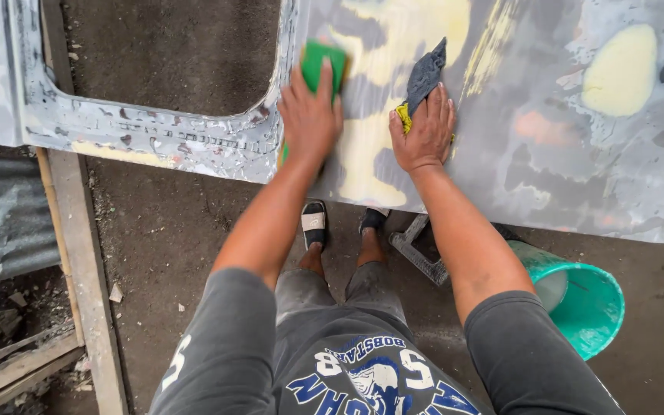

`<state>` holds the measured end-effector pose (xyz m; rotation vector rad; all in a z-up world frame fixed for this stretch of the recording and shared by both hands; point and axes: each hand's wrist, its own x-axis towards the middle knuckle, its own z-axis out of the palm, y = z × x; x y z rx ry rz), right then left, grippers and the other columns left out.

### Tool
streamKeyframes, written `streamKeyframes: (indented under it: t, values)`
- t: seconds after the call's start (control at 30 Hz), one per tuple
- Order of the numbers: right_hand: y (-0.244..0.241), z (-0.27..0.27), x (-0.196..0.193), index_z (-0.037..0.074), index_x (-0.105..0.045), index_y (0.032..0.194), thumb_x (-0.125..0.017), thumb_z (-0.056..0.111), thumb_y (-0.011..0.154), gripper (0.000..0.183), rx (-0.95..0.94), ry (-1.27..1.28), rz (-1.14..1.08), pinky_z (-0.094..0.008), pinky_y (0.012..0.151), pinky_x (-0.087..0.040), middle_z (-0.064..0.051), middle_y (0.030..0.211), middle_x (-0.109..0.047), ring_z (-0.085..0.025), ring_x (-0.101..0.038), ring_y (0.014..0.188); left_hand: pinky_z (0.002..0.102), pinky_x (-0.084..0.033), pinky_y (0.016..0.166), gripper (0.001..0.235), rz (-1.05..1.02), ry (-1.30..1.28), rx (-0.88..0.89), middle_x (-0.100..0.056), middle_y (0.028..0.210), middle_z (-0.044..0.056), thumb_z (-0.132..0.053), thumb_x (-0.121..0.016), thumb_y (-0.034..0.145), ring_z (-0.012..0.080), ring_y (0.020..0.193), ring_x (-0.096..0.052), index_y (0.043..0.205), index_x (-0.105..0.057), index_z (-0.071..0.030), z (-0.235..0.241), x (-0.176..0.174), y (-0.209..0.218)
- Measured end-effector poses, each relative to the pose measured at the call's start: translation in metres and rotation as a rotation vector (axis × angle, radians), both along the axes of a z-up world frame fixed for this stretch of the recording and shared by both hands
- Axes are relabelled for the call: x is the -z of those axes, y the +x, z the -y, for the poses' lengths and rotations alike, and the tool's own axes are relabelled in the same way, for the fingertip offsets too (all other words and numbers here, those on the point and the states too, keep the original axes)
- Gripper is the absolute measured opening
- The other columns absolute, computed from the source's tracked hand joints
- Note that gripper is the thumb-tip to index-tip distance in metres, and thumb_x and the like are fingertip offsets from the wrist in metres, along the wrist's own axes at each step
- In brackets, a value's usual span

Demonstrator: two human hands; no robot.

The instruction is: The person scrubs a large, flat, gray surface with a green sponge and a yellow cloth. They repeatedly dip the sponge into a green bucket of water and continue scrubbing the surface.

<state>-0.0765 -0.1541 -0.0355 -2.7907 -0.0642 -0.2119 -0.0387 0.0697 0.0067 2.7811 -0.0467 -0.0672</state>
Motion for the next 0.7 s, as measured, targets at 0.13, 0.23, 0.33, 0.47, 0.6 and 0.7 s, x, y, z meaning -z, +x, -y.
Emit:
streamKeyframes:
  t: [0.13, 0.23, 0.33, 0.47, 0.6, 0.7]
  values:
    - [-0.001, 0.000, 0.000, -0.013, -0.052, 0.139, -0.061, 0.045, 0.102, 0.070, -0.004, 0.004, -0.005, -0.058, 0.123, -0.019, -0.031, 0.154, -0.042, -0.045, -0.032, 0.149, 0.060, -0.041, 0.100, 0.067, 0.026, -0.002, -0.024, -0.033, 0.153, 0.032, -0.032, -0.066, 0.096, 0.0465, 0.124, -0.047, 0.156, -0.038, -0.022, -0.002, 0.002, 0.008]
    - [-0.001, 0.003, -0.001, -0.012, -0.052, 0.140, -0.062, 0.045, 0.102, 0.069, 0.000, 0.007, -0.007, -0.058, 0.123, -0.020, -0.031, 0.155, -0.041, -0.045, -0.032, 0.149, 0.062, -0.041, 0.097, 0.073, 0.024, 0.024, 0.030, -0.034, 0.150, 0.031, -0.032, -0.070, 0.090, 0.0480, 0.124, -0.046, 0.155, -0.039, -0.023, -0.008, -0.006, -0.051]
    - [0.002, 0.000, -0.001, -0.011, -0.052, 0.142, -0.061, 0.045, 0.102, 0.070, -0.009, 0.027, -0.012, -0.058, 0.123, -0.020, -0.030, 0.155, -0.041, -0.044, -0.031, 0.149, 0.062, -0.041, 0.097, 0.072, -0.040, -0.008, 0.105, -0.032, 0.150, 0.035, -0.031, -0.070, 0.093, 0.0506, 0.121, -0.045, 0.158, -0.039, -0.022, -0.024, -0.010, -0.137]
    - [-0.004, 0.001, 0.005, -0.012, -0.051, 0.144, -0.061, 0.045, 0.103, 0.071, -0.014, 0.011, -0.009, -0.058, 0.124, -0.019, -0.031, 0.156, -0.040, -0.045, -0.030, 0.150, 0.059, -0.041, 0.096, 0.072, -0.032, 0.027, 0.095, -0.035, 0.152, 0.031, -0.032, -0.071, 0.090, 0.0488, 0.119, -0.047, 0.155, -0.042, -0.023, -0.031, -0.007, -0.174]
    - [-0.003, 0.006, -0.001, -0.012, -0.053, 0.139, -0.061, 0.045, 0.101, 0.069, 0.008, 0.003, -0.024, -0.057, 0.124, -0.018, -0.031, 0.156, -0.040, -0.045, -0.031, 0.149, 0.062, -0.041, 0.101, 0.073, -0.017, -0.052, 0.117, -0.037, 0.152, 0.030, -0.033, -0.069, 0.092, 0.0488, 0.126, -0.046, 0.158, -0.040, -0.024, -0.021, -0.009, -0.091]
    - [0.000, 0.004, 0.004, -0.013, -0.054, 0.136, -0.062, 0.045, 0.103, 0.067, 0.000, -0.002, -0.011, -0.057, 0.124, -0.019, -0.032, 0.155, -0.040, -0.045, -0.031, 0.149, 0.062, -0.041, 0.098, 0.075, 0.012, 0.031, 0.050, -0.032, 0.151, 0.033, -0.036, -0.070, 0.092, 0.0495, 0.126, -0.044, 0.157, -0.034, -0.024, -0.008, 0.019, -0.001]
